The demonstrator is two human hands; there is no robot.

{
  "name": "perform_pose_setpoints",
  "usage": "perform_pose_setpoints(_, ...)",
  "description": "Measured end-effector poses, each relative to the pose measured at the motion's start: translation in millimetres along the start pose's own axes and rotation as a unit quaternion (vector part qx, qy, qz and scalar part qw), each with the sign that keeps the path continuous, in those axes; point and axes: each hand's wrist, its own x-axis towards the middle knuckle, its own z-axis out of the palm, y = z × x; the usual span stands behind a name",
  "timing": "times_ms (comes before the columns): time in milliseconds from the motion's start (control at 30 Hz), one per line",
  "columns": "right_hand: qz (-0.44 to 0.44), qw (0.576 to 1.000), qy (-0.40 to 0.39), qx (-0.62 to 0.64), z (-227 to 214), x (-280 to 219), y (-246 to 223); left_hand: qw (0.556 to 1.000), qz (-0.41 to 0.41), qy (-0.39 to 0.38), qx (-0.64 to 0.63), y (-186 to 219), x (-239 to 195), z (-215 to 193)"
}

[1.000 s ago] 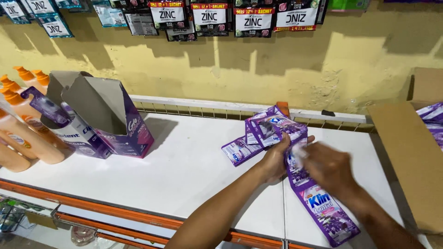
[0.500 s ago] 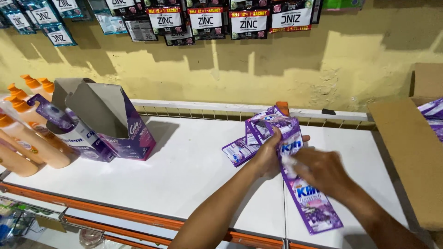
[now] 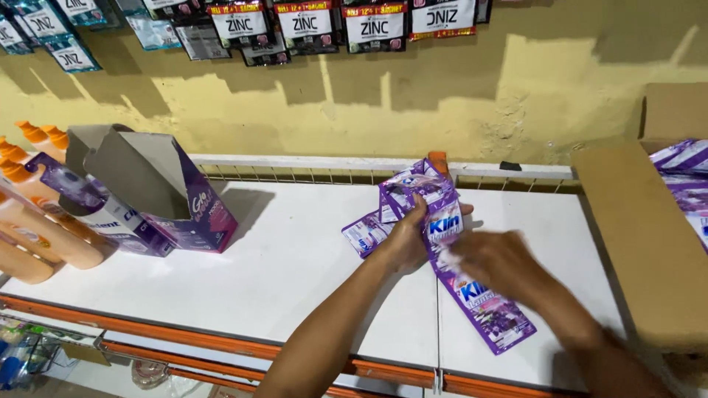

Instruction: Tearing, folding, and organizing small detergent packets on a counter

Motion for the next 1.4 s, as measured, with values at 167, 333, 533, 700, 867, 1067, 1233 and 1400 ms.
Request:
perform_pose_setpoints(167,-0.005,0.994,-0.061,-0.096,-23,3,5,1.0,-0.004,-0.015,0.014,-3,9,-14)
perform_pose_setpoints(333,-0.037,0.992,-0.059,-0.101,-15,0,-3,0.999,0.002,-0.013,0.036,-10,19,-26)
perform_pose_setpoints(533,-0.038,0.988,-0.012,-0.149,-31,-2,-2,0.999,-0.006,-0.011,0.037,-3,3,-11)
perform_pose_setpoints(700,-0.126,0.992,0.02,-0.019,6,6,-6,1.0,-0.02,-0.013,0.005,-16,28,-40)
perform_pose_setpoints(867,-0.106,0.973,0.172,-0.114,6,9,14,0.998,-0.047,0.017,0.023,-10,18,-37)
perform_pose_setpoints(1067,-0.128,0.977,0.141,-0.096,12,10,-3,0.997,-0.064,0.014,0.029,-11,19,-34)
perform_pose_setpoints(1233,-0.094,0.956,0.247,-0.127,1,7,2,0.991,-0.104,0.036,0.072,-21,32,-71)
perform_pose_setpoints(1400,-0.196,0.949,0.211,-0.127,22,15,-1,0.994,-0.086,0.067,0.029,-5,5,-28)
